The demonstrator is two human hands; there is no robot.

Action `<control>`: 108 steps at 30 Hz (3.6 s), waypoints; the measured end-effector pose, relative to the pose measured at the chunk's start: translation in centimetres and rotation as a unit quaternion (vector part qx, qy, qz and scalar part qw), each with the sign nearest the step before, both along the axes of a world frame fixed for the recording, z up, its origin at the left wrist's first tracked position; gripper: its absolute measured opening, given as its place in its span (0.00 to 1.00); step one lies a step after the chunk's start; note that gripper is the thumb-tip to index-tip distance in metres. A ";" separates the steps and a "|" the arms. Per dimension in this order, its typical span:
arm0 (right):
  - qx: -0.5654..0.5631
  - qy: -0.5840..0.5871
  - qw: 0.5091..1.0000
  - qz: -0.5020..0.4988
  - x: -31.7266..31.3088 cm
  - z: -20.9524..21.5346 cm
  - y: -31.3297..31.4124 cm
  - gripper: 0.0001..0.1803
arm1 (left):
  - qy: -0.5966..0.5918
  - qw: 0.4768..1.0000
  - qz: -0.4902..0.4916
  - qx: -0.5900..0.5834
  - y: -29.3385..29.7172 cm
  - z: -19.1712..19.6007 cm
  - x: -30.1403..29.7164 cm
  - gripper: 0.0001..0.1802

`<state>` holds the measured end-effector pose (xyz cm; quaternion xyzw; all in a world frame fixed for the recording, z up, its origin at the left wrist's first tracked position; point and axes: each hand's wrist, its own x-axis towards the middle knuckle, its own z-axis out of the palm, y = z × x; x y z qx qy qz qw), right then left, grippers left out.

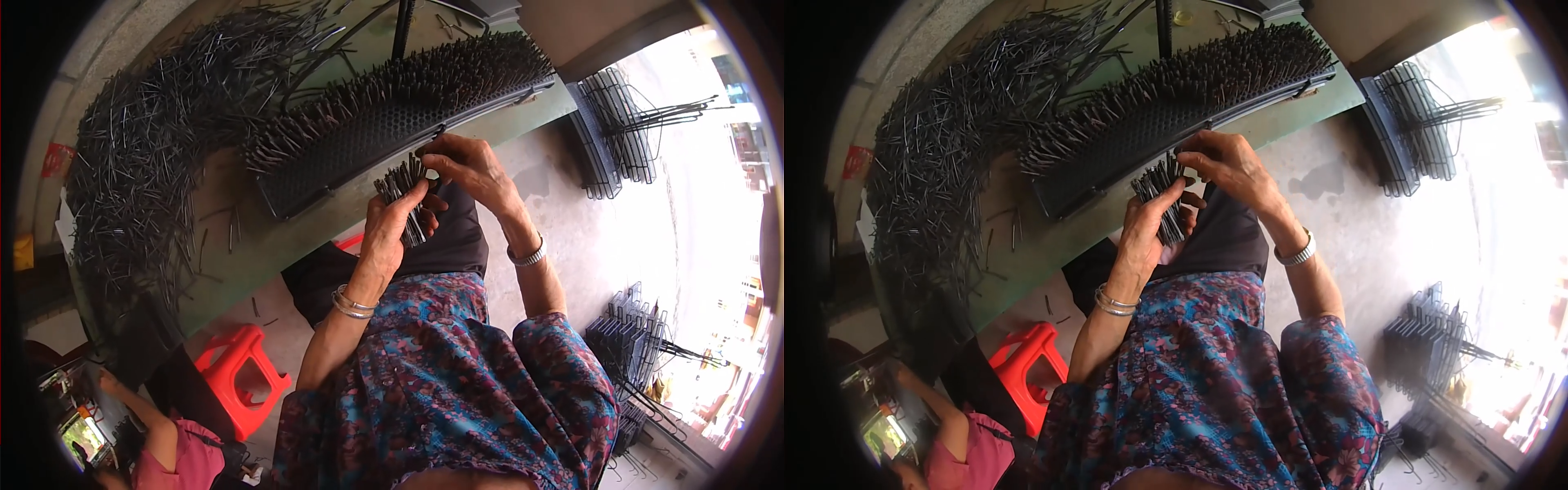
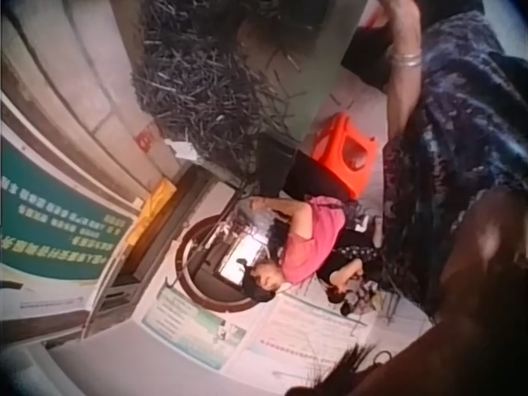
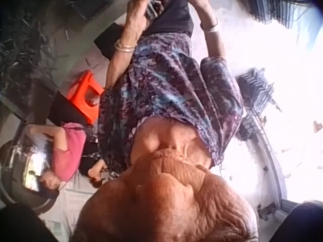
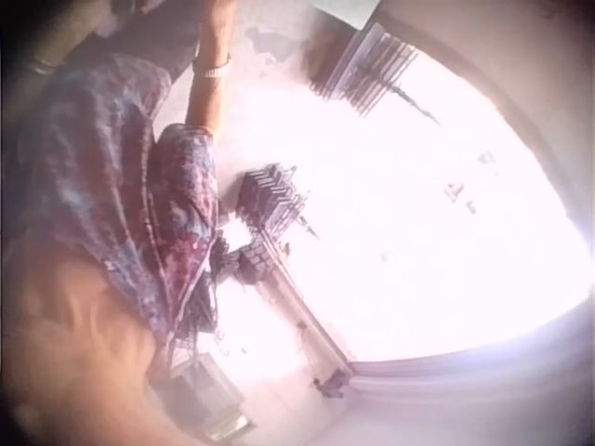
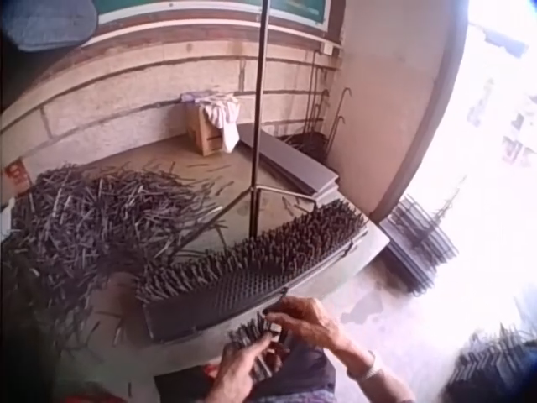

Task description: Assembling small metal pins into a black template on a workbench.

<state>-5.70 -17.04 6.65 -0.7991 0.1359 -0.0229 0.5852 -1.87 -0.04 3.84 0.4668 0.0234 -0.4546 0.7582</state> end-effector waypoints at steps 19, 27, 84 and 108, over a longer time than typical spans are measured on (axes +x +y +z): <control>0.019 0.038 0.999 0.023 0.7 -0.3 1.0 0.09 | -0.054 0.997 0.036 0.035 0.5 -1.3 0.1 0.16; 0.060 0.018 0.998 0.003 0.9 -0.6 0.8 0.10 | -0.044 0.995 0.054 0.075 0.9 -0.7 0.4 0.16; -0.273 -0.228 0.916 -0.184 5.4 -0.7 -2.4 0.06 | 0.176 0.978 0.075 -0.080 0.4 -3.2 1.9 0.16; -0.300 -0.157 0.937 -0.085 5.9 1.0 -4.4 0.05 | 0.180 0.976 0.088 -0.086 0.8 -2.9 1.7 0.13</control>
